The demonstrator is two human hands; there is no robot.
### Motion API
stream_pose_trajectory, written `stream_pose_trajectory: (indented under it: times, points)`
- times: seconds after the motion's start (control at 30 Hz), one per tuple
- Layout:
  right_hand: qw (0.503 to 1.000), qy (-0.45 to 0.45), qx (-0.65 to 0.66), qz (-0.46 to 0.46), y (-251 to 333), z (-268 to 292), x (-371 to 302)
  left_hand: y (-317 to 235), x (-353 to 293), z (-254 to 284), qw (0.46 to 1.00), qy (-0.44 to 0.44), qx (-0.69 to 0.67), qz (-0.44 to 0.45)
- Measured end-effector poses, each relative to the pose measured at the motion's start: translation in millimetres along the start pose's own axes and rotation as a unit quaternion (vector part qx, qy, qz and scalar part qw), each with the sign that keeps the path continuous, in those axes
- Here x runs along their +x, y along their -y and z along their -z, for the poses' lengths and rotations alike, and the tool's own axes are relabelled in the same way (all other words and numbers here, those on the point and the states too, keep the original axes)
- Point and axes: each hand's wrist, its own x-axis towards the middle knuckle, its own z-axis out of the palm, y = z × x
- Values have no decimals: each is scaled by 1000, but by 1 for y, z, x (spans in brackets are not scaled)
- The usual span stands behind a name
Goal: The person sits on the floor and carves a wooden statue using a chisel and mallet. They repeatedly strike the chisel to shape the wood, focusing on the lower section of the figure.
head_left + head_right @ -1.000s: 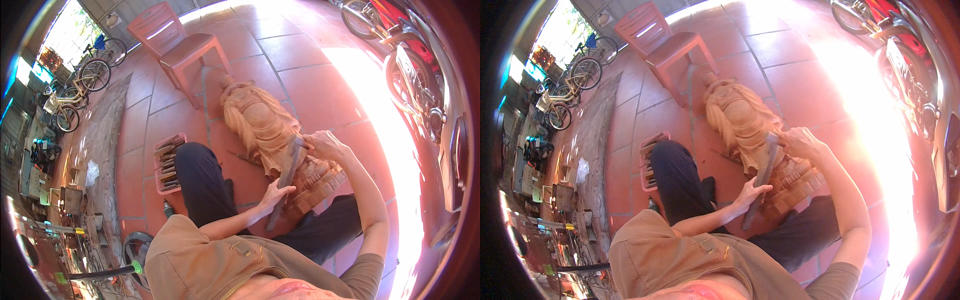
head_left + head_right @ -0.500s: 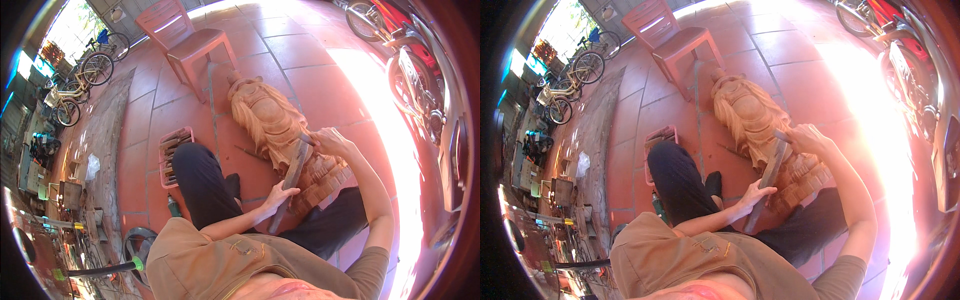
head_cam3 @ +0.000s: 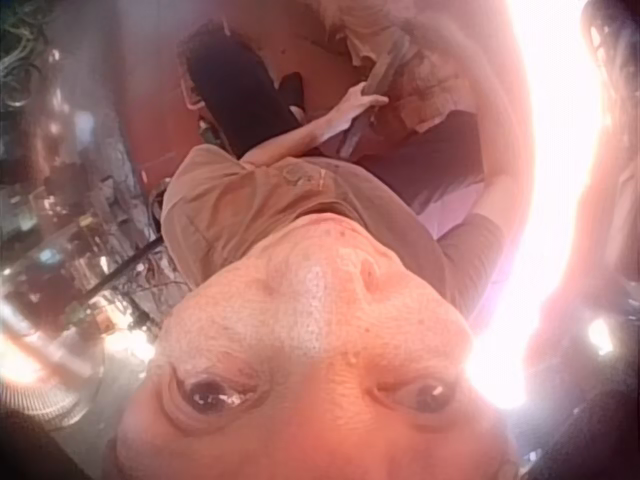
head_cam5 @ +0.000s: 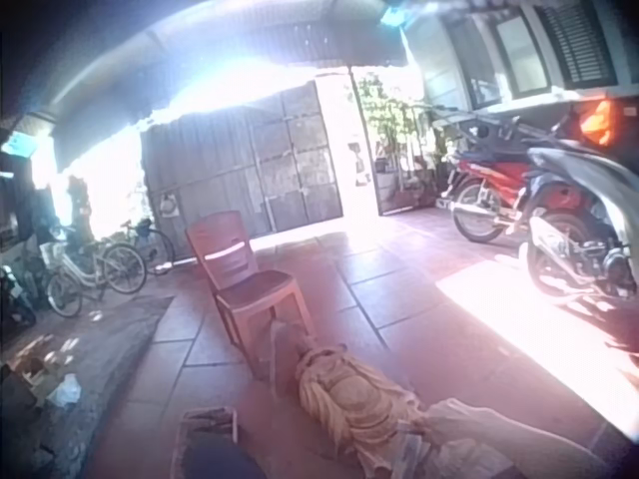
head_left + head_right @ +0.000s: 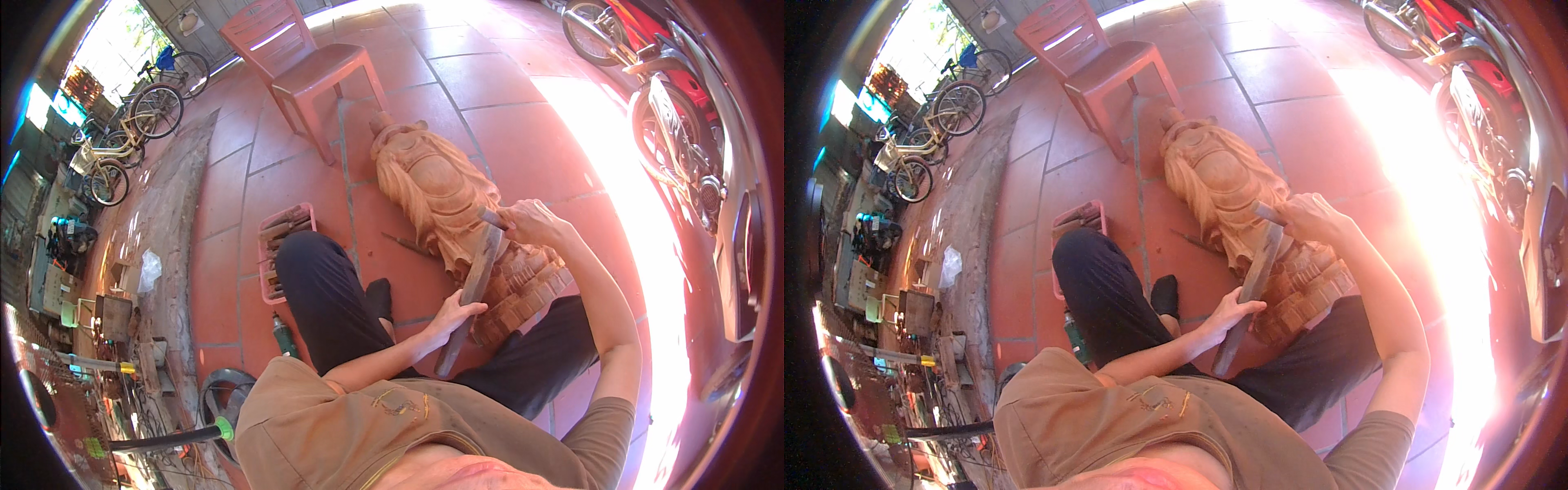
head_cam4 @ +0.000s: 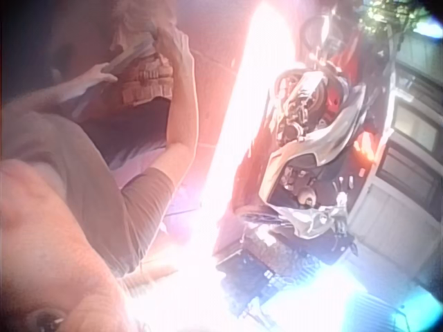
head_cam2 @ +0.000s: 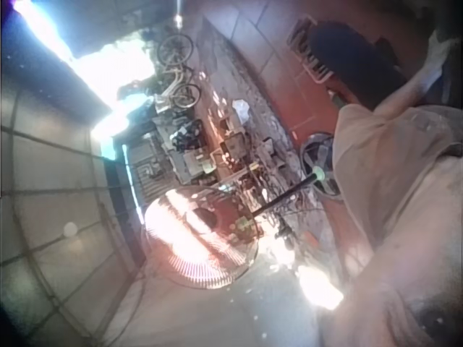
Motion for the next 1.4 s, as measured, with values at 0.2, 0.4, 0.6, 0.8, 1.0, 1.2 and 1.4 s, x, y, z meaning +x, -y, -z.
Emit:
stream_pose_trajectory:
  times: [0.2, 0.4, 0.6, 0.8, 1.0, 1.2, 1.4]
  points:
    - [1000, 1, 13, 1, -3, -3, 0, -4, -2, 2, 1000, 18, -14, 12]
    - [1000, 23, 2, 3, -2, -1, 5, -4, -2, -1, 999, 15, -34, 20]
    - [999, 30, 41, -4, 0, -1, 4, -5, -3, -1, 997, 19, -60, 33]
    - [999, 41, 26, -8, 6, 5, 6, -10, -5, 1, 996, 30, -71, 45]
    - [999, 22, 38, 4, 3, 2, 4, -7, -3, 3, 996, 26, -64, 51]
    - [999, 52, 12, 1, -1, 3, 2, -9, -3, 2, 996, 25, -64, 52]
    - [998, 53, 31, -26, 23, 25, -1, -8, -6, 6, 997, 18, -58, 46]
